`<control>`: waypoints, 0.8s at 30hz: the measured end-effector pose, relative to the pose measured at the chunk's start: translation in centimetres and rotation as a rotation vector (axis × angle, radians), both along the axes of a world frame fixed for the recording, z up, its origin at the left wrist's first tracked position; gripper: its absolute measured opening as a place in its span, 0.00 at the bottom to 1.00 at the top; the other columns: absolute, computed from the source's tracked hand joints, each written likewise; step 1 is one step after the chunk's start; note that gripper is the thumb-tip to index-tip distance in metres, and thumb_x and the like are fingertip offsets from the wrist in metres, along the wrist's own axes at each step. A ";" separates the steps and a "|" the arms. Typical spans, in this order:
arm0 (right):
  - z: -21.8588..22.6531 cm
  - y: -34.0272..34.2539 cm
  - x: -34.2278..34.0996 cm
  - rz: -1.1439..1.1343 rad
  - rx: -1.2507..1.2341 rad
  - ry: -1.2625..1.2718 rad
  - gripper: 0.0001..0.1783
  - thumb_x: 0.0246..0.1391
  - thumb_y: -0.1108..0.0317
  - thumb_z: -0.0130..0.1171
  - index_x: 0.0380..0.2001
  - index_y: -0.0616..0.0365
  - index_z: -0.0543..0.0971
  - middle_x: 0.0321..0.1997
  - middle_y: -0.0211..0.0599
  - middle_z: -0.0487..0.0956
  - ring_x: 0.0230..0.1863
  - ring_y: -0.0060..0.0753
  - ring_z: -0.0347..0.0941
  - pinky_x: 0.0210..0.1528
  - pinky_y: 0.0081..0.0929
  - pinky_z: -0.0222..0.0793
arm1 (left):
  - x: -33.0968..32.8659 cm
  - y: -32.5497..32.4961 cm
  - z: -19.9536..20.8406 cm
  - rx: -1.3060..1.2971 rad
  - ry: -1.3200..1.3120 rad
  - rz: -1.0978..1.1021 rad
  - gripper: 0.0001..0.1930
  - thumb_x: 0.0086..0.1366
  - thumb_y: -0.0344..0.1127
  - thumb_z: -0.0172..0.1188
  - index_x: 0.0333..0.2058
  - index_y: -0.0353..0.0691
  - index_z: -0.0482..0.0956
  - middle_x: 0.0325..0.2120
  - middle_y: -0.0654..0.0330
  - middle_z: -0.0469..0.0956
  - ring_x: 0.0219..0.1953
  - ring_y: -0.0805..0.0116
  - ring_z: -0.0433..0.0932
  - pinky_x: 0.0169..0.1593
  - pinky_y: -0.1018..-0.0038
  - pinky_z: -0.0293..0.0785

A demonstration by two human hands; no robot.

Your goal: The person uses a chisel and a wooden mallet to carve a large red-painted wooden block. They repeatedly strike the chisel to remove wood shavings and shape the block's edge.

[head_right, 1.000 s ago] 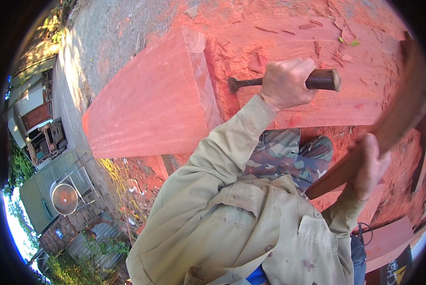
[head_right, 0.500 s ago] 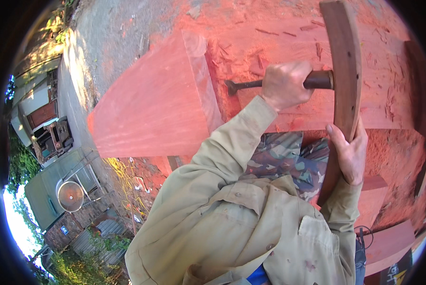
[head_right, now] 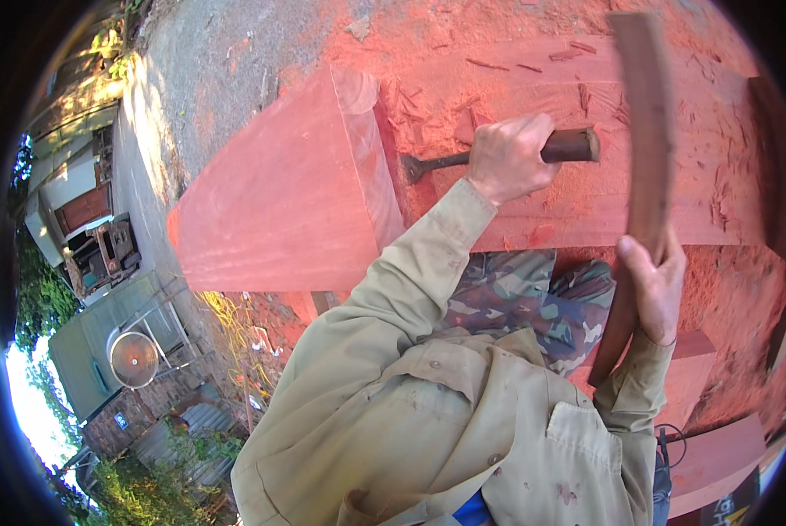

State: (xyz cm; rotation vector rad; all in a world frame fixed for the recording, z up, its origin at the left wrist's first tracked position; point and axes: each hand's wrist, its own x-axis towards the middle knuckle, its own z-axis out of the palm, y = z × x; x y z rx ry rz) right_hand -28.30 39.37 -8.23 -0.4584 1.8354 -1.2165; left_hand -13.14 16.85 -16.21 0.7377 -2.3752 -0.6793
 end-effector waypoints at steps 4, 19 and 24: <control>-0.7 1.1 -0.2 -0.118 -0.111 -0.153 0.15 0.65 0.60 0.68 0.42 0.60 0.76 0.28 0.36 0.79 0.26 0.26 0.76 0.29 0.25 0.72 | 0.9 1.8 3.0 0.159 -0.289 0.022 0.13 0.52 0.36 0.71 0.31 0.40 0.76 0.24 0.51 0.82 0.28 0.46 0.86 0.33 0.52 0.82; 1.6 5.7 0.2 -0.256 -0.087 0.076 0.19 0.67 0.58 0.66 0.48 0.61 0.76 0.35 0.37 0.81 0.29 0.27 0.78 0.33 0.27 0.77 | 1.0 5.3 2.8 0.179 0.005 -0.055 0.13 0.55 0.42 0.71 0.26 0.43 0.77 0.19 0.50 0.80 0.25 0.46 0.85 0.29 0.53 0.81; 5.9 4.3 1.3 -0.348 -0.102 0.146 0.22 0.65 0.57 0.67 0.50 0.64 0.76 0.35 0.39 0.81 0.30 0.30 0.78 0.34 0.28 0.76 | 1.5 5.4 3.3 0.180 0.034 -0.046 0.14 0.55 0.43 0.71 0.26 0.43 0.77 0.19 0.51 0.80 0.24 0.47 0.84 0.28 0.54 0.79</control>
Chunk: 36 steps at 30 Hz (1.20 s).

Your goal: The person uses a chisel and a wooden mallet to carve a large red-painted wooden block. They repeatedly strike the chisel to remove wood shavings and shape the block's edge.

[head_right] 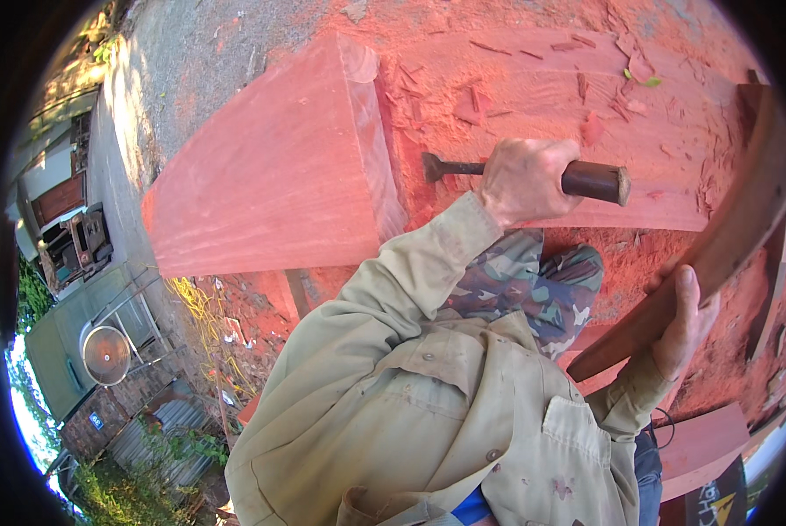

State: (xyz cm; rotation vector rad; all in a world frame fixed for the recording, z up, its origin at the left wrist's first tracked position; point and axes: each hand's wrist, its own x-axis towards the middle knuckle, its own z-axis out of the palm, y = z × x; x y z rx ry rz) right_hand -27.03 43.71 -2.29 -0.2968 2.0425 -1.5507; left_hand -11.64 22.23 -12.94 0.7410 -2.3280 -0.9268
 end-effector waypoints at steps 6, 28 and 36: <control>0.0 -2.1 3.2 0.192 0.276 0.023 0.24 0.62 0.60 0.70 0.53 0.64 0.76 0.35 0.35 0.81 0.30 0.24 0.76 0.33 0.25 0.73 | 0.5 -0.7 -0.2 -0.026 0.067 0.033 0.13 0.52 0.43 0.72 0.25 0.44 0.77 0.18 0.52 0.80 0.23 0.48 0.84 0.27 0.55 0.78; -3.1 -1.5 1.1 0.249 0.049 -0.185 0.19 0.62 0.62 0.70 0.47 0.63 0.77 0.30 0.32 0.78 0.28 0.23 0.75 0.31 0.24 0.72 | 0.1 -0.8 -2.3 -0.080 -0.051 0.059 0.11 0.51 0.41 0.71 0.24 0.45 0.77 0.19 0.53 0.81 0.23 0.49 0.84 0.27 0.55 0.80; -4.0 -2.2 0.6 0.273 0.063 -0.225 0.20 0.61 0.60 0.71 0.47 0.62 0.77 0.32 0.33 0.79 0.28 0.24 0.76 0.30 0.25 0.73 | -0.1 -0.9 -3.1 -0.100 -0.075 0.081 0.12 0.51 0.41 0.70 0.24 0.44 0.76 0.19 0.53 0.80 0.23 0.50 0.84 0.27 0.55 0.80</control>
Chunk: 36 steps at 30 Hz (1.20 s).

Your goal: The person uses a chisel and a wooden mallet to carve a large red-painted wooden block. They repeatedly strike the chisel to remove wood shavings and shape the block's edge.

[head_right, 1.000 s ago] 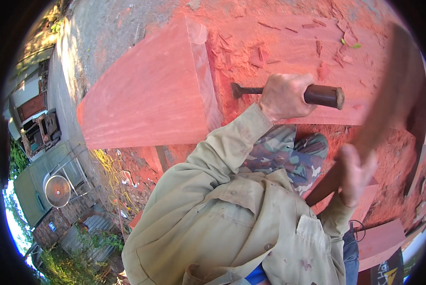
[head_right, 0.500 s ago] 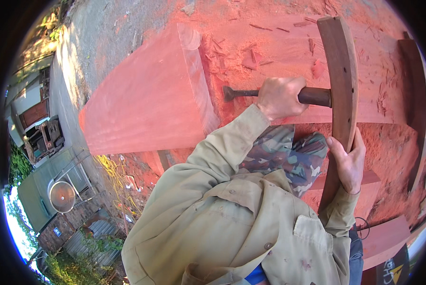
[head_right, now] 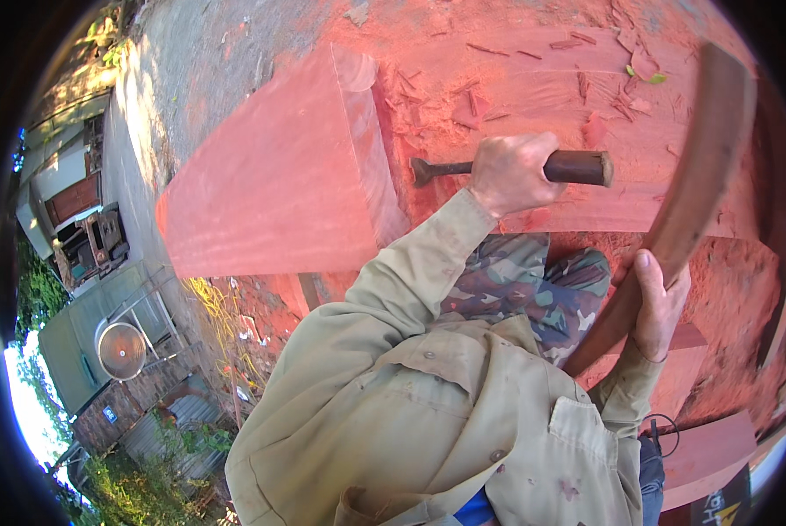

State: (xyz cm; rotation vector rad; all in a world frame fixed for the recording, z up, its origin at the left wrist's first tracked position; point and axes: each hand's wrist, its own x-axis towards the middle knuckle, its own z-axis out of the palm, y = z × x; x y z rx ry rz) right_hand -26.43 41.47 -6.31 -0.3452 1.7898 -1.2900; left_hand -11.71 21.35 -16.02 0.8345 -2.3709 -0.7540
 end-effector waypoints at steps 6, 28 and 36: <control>-1.7 0.7 0.6 0.210 0.060 0.134 0.24 0.61 0.64 0.73 0.55 0.63 0.77 0.37 0.28 0.79 0.31 0.20 0.74 0.33 0.23 0.72 | 0.6 -0.6 -0.1 -0.029 -0.040 -0.030 0.11 0.53 0.40 0.70 0.25 0.43 0.76 0.19 0.53 0.81 0.23 0.48 0.84 0.28 0.54 0.80; 0.8 6.0 1.3 -0.120 0.052 0.164 0.14 0.67 0.62 0.64 0.45 0.60 0.75 0.31 0.35 0.80 0.27 0.26 0.77 0.30 0.26 0.74 | 0.9 4.3 2.9 0.114 0.048 -0.093 0.15 0.54 0.46 0.73 0.27 0.44 0.78 0.21 0.52 0.82 0.26 0.48 0.86 0.30 0.54 0.81; 4.4 4.8 2.8 -0.252 -0.053 0.215 0.18 0.65 0.58 0.67 0.47 0.61 0.75 0.32 0.35 0.80 0.28 0.28 0.77 0.31 0.27 0.75 | 2.1 4.6 2.5 0.073 0.134 -0.090 0.14 0.53 0.45 0.72 0.26 0.45 0.78 0.20 0.55 0.81 0.24 0.52 0.85 0.28 0.58 0.80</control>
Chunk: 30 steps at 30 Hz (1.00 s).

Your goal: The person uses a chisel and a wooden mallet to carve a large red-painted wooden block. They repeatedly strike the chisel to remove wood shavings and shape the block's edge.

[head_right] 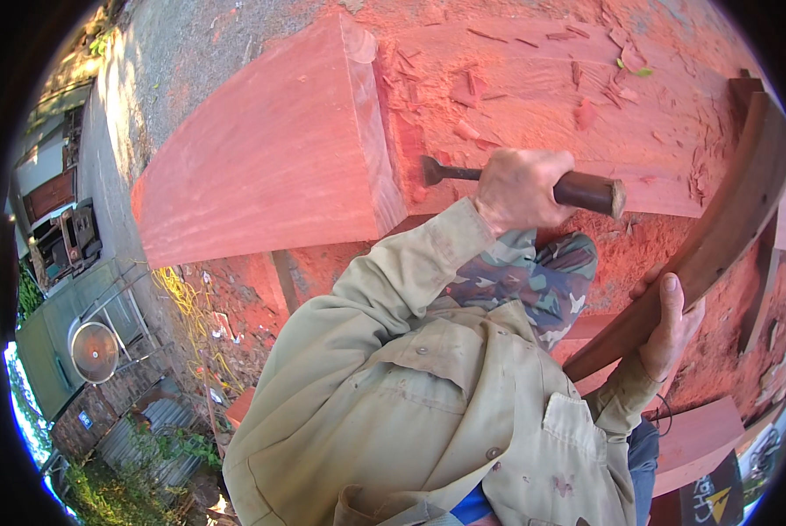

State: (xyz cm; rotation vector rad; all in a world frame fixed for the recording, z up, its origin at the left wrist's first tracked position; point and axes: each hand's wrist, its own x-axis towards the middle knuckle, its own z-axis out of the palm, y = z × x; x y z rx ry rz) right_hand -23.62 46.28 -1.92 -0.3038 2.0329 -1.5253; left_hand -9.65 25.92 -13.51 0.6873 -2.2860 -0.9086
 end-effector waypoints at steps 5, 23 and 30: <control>-1.3 -1.7 0.8 0.429 0.221 -0.088 0.20 0.62 0.69 0.68 0.54 0.64 0.77 0.34 0.28 0.76 0.32 0.21 0.73 0.34 0.24 0.71 | 0.6 -1.3 0.0 -0.028 -0.015 0.052 0.14 0.53 0.44 0.72 0.24 0.45 0.76 0.18 0.54 0.79 0.23 0.50 0.84 0.26 0.57 0.79; -3.0 -0.3 -1.4 0.158 0.123 -0.098 0.19 0.64 0.59 0.68 0.46 0.61 0.76 0.33 0.34 0.80 0.28 0.25 0.77 0.31 0.26 0.75 | 1.1 1.1 -0.1 0.234 -0.311 0.095 0.15 0.55 0.45 0.73 0.27 0.42 0.78 0.22 0.48 0.83 0.27 0.43 0.86 0.32 0.52 0.83; -1.2 1.3 -2.1 0.022 0.135 0.007 0.20 0.65 0.55 0.68 0.45 0.61 0.76 0.31 0.37 0.80 0.28 0.28 0.78 0.30 0.26 0.75 | 0.3 3.8 2.6 0.059 -0.076 0.029 0.15 0.49 0.39 0.74 0.29 0.43 0.76 0.21 0.51 0.81 0.25 0.47 0.85 0.29 0.54 0.82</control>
